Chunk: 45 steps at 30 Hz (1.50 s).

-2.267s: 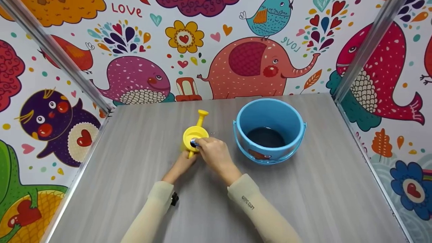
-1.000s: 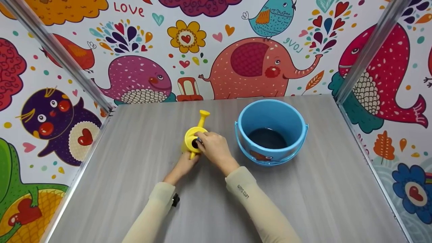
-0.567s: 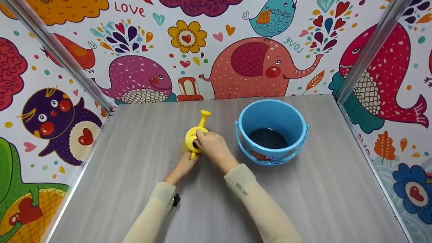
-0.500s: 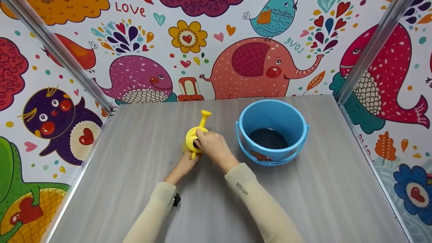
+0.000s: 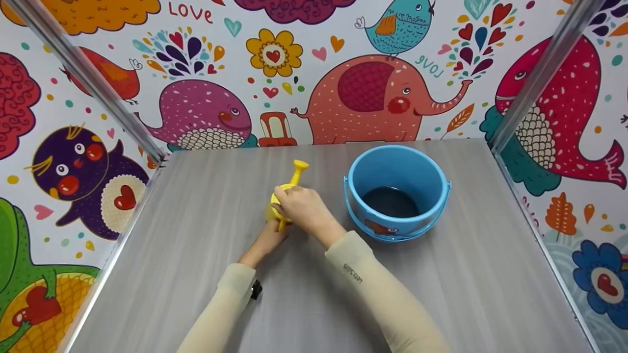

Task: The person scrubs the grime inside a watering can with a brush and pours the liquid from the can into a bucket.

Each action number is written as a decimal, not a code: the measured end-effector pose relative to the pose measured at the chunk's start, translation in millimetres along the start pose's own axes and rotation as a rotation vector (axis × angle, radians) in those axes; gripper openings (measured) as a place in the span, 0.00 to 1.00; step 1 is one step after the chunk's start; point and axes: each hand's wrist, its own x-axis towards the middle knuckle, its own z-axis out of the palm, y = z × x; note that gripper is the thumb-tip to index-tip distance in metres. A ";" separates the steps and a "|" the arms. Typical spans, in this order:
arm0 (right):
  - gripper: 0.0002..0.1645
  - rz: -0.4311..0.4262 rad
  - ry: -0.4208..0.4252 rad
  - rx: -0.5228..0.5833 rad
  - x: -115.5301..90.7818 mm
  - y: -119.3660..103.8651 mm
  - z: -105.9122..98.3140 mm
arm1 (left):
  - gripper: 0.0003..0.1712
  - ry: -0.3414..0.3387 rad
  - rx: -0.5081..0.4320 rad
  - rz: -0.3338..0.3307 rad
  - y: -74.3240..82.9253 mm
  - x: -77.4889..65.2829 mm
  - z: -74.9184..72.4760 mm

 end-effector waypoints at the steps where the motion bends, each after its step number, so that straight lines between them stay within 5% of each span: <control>1: 0.17 -0.001 -0.006 0.003 1.2 -1.1 -1.9 | 0.08 -0.001 -0.006 -0.009 0.5 -0.2 -0.1; 14: 0.17 0.054 -0.030 0.025 1.6 -0.1 -3.6 | 0.08 -0.022 -0.012 -0.008 2.9 1.8 0.2; 21: 0.17 0.185 -0.075 0.116 -6.1 9.3 11.8 | 0.20 -0.026 0.016 -0.026 4.2 1.6 1.4; 27: 0.23 0.257 -0.193 0.134 -3.2 9.8 8.6 | 0.19 -0.035 0.013 -0.057 5.3 0.6 -3.6; 32: 0.23 0.210 -0.253 0.063 -2.0 6.6 4.4 | 0.18 -0.025 -0.011 -0.071 3.2 -0.4 -3.4; 40: 0.15 0.161 -0.201 0.213 -10.5 10.7 12.1 | 0.19 -0.034 -0.029 -0.100 2.0 -1.7 0.0; 45: 0.14 0.116 -0.155 0.203 -13.5 14.9 15.9 | 0.17 -0.038 -0.023 -0.091 2.1 -2.5 -0.1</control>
